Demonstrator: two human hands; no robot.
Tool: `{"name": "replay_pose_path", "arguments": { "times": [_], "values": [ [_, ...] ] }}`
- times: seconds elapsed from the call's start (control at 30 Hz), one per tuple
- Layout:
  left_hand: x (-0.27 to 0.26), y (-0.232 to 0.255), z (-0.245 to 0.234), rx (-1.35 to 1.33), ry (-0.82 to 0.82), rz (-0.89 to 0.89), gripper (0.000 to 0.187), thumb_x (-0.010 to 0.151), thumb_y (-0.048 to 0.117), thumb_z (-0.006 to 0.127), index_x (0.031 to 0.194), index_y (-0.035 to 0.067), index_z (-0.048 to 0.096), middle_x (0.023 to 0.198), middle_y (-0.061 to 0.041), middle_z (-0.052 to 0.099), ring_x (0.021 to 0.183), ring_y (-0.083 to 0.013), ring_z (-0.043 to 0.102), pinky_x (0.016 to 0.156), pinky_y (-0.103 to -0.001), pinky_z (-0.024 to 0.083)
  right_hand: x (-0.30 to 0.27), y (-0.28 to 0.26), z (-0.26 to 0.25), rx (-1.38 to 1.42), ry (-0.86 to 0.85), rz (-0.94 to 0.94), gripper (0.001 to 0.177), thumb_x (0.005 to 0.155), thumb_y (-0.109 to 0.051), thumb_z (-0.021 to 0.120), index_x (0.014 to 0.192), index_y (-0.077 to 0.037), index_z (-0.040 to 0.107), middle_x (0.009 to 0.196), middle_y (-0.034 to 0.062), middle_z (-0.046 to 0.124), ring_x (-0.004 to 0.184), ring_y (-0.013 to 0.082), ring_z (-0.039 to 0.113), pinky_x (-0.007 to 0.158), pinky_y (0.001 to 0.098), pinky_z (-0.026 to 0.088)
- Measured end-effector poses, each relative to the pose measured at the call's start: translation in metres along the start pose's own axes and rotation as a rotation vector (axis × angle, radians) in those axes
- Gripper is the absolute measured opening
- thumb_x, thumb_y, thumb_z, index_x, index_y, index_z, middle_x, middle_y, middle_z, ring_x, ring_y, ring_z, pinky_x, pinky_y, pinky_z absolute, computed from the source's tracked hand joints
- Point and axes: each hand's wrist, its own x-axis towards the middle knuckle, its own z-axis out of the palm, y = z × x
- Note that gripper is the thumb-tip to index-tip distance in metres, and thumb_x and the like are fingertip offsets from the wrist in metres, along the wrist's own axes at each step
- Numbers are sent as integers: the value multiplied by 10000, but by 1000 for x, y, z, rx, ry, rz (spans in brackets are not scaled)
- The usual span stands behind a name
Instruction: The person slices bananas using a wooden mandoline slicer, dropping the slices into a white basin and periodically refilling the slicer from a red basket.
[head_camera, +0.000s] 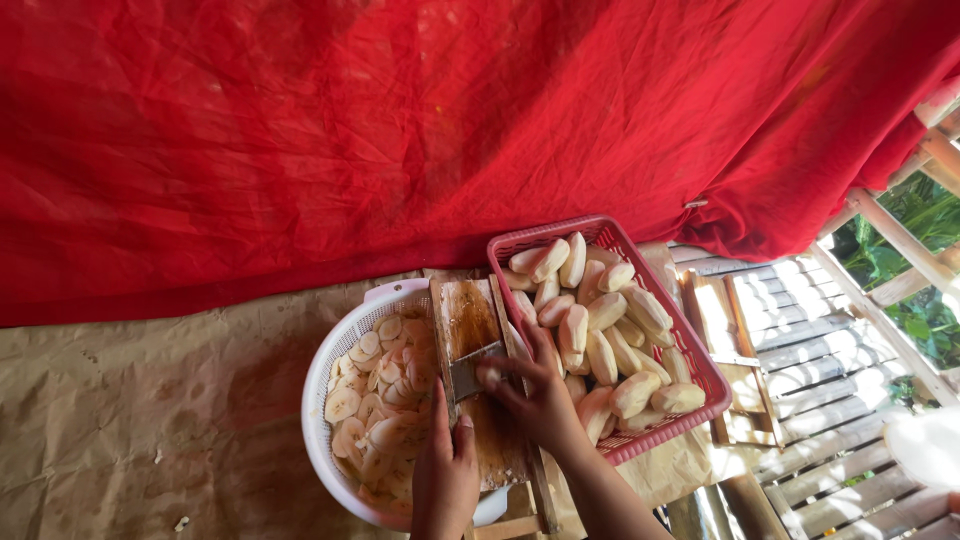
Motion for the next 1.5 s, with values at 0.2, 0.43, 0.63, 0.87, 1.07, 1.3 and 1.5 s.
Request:
{"name": "replay_pose_path", "arguments": {
  "times": [0.2,0.43,0.63,0.87,1.07,1.3,1.5],
  "values": [
    [4,3,0,-10,-34,-37,690,983,365,481,1614,327,207,1273,-166,698,1047,-380,727,843,-478,580,17,-5,-3,8,9,12,274,840,-180,817,1113,-160,809,1611,219,368,1540,380,309,1204,445,304],
    [2,-2,1,-100,93,214,674,971,303,510,1585,245,237,1285,-221,662,1006,-422,710,764,-501,574,-36,-20,-14,-9,-60,-42,284,803,-164,838,1086,-147,834,1635,233,312,1553,398,255,1198,459,273],
    [1,4,-1,12,-14,-17,687,988,335,504,1616,319,225,1085,-220,744,917,-413,741,753,-502,574,16,0,-3,-46,61,32,233,866,-210,808,1097,-175,817,1615,209,379,1549,383,311,1214,463,297],
    [1,1,1,-54,32,56,677,971,328,510,1590,300,237,1254,-205,682,1015,-414,709,800,-503,574,-6,-11,-6,-141,16,-88,265,846,-207,821,1103,-145,831,1602,220,418,1532,396,342,1230,476,272],
    [3,-1,-1,-104,58,185,667,987,308,496,1597,234,235,1281,-240,657,1041,-432,694,805,-496,568,-28,-15,-9,-47,-32,6,276,783,-207,858,1049,-137,846,1598,223,385,1528,396,306,1179,454,313],
    [-1,14,-6,-38,5,17,675,977,336,494,1598,310,230,1315,-168,660,1062,-383,706,838,-473,576,25,-6,-5,16,26,50,272,847,-222,812,1109,-150,818,1604,206,388,1532,366,330,1192,445,325],
    [-1,9,-5,-86,37,99,676,980,318,502,1597,270,232,1342,-181,644,1070,-387,707,828,-471,581,-23,-25,-13,-180,30,-85,274,798,-192,841,1070,-165,840,1593,224,405,1515,406,318,1181,476,313]
  ]
}}
